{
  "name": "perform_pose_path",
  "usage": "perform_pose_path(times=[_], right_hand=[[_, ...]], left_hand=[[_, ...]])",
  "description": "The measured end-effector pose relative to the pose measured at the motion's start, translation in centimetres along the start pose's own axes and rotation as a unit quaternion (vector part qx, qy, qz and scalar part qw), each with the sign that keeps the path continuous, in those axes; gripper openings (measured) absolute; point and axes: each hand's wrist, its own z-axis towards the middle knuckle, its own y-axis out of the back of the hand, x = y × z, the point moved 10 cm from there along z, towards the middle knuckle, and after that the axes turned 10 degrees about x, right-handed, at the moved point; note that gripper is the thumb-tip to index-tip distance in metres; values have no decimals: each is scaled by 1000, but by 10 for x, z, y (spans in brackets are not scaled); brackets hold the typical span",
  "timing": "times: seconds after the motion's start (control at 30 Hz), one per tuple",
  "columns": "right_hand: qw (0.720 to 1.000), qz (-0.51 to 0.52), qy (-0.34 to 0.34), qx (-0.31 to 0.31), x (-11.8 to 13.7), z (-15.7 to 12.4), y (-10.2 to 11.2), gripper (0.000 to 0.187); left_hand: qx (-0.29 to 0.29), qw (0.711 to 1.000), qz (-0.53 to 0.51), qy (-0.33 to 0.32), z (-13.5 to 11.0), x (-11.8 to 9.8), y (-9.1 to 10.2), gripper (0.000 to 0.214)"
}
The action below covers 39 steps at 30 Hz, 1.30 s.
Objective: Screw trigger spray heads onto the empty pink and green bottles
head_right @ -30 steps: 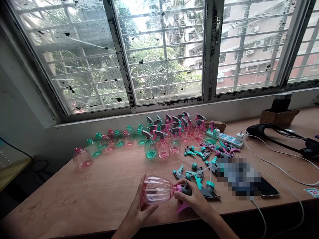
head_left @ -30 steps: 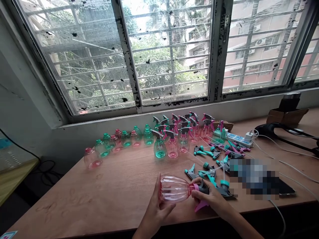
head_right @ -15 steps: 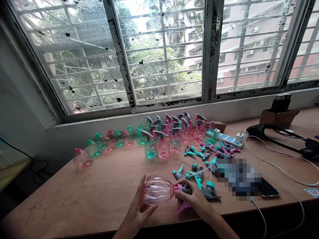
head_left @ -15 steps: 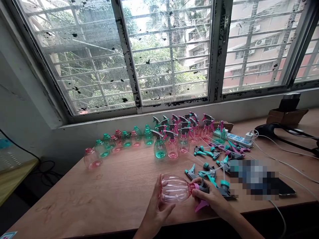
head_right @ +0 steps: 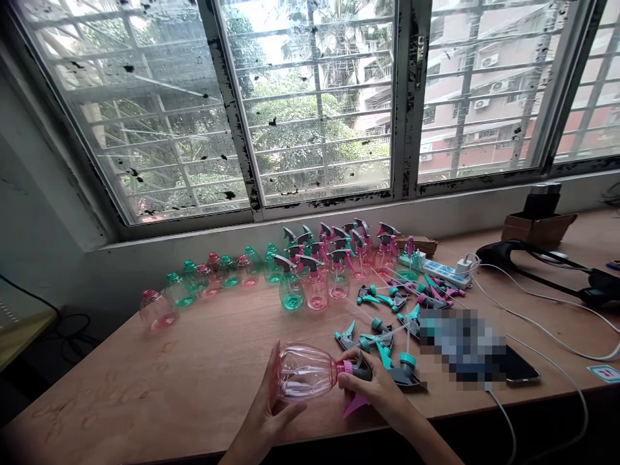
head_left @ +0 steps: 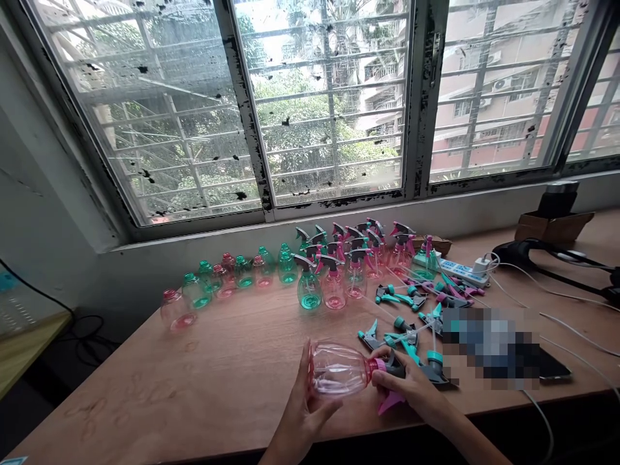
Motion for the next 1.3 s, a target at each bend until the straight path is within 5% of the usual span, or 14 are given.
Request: perform_pose_path(times=[0.57, 0.73, 1.0, 1.3], right_hand=[[1000, 23, 6, 12, 1, 2, -4, 43], [1000, -2, 9, 20, 3, -1, -5, 41], [1000, 27, 6, 7, 3, 1, -3, 40], [999, -25, 14, 18, 7, -3, -4, 40]], left_hand=[[34, 999, 7, -29, -1, 3, -5, 105], [47, 998, -29, 9, 2, 2, -9, 104], [11, 997, 78, -7, -2, 2, 1, 97], [12, 1000, -20, 13, 1, 1, -3, 103]])
